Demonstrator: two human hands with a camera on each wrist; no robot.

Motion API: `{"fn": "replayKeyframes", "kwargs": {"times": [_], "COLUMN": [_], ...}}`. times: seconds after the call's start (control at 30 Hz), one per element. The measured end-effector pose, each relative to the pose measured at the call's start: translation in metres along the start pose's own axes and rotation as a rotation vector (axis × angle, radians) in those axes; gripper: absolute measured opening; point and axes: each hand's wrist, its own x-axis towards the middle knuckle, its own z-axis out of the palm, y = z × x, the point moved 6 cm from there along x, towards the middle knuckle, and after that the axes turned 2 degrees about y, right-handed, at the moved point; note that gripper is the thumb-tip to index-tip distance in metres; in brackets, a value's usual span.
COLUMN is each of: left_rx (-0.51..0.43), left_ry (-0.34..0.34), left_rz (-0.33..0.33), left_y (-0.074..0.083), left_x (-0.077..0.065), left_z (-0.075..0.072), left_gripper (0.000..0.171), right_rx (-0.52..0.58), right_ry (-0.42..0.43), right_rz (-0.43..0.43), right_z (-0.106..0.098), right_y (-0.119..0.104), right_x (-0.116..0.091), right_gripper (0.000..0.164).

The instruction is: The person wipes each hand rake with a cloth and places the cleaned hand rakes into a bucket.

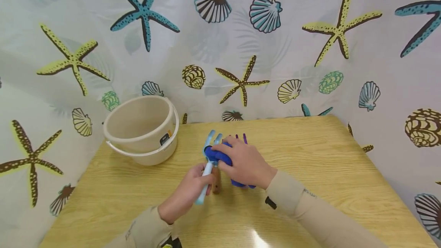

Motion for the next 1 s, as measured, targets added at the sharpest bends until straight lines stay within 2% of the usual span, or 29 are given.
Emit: {"fn": "replayKeyframes", "kwargs": {"times": [0.1, 0.2, 0.27, 0.4, 0.47, 0.5, 0.57, 0.67, 0.8, 0.9, 1.0], "left_rx": [0.008, 0.004, -0.022, -0.074, -0.079, -0.069, -0.046, -0.032, -0.03, -0.022, -0.026], "left_ry": [0.001, -0.009, -0.018, -0.023, -0.018, -0.014, -0.01, -0.012, -0.02, -0.02, -0.015], "left_rz": [-0.015, -0.007, -0.001, -0.001, -0.005, -0.005, -0.001, 0.005, -0.006, -0.004, 0.019], "left_y": [-0.002, -0.004, -0.004, -0.005, -0.004, -0.003, -0.001, 0.003, 0.005, 0.004, 0.002], "left_x": [0.001, 0.002, 0.003, 0.002, 0.001, 0.0, -0.001, -0.002, -0.002, -0.001, -0.001], "left_z": [-0.003, -0.003, -0.002, 0.0, 0.001, 0.001, 0.003, 0.005, 0.006, 0.005, 0.006], "left_gripper": [0.018, 0.019, 0.016, 0.013, 0.013, 0.013, 0.015, 0.019, 0.019, 0.017, 0.016], "right_rx": [0.134, 0.143, 0.102, -0.013, -0.076, -0.107, -0.152, -0.162, -0.071, 0.001, 0.032], "right_ry": [-0.108, -0.13, -0.055, 0.215, 0.308, 0.328, 0.315, 0.218, 0.105, 0.096, 0.149], "right_rz": [0.008, -0.009, 0.0, 0.046, 0.024, -0.003, -0.071, -0.164, -0.172, -0.163, -0.156], "right_z": [0.002, -0.004, -0.014, -0.042, -0.048, -0.048, -0.043, -0.027, -0.012, -0.009, -0.011], "right_y": [-0.005, -0.007, -0.004, 0.005, 0.004, 0.002, -0.003, -0.009, -0.004, 0.003, 0.007], "right_x": [-0.001, 0.0, 0.003, 0.01, 0.014, 0.015, 0.018, 0.018, 0.014, 0.014, 0.015], "right_gripper": [0.045, 0.045, 0.046, 0.046, 0.045, 0.044, 0.043, 0.045, 0.044, 0.039, 0.033]}}
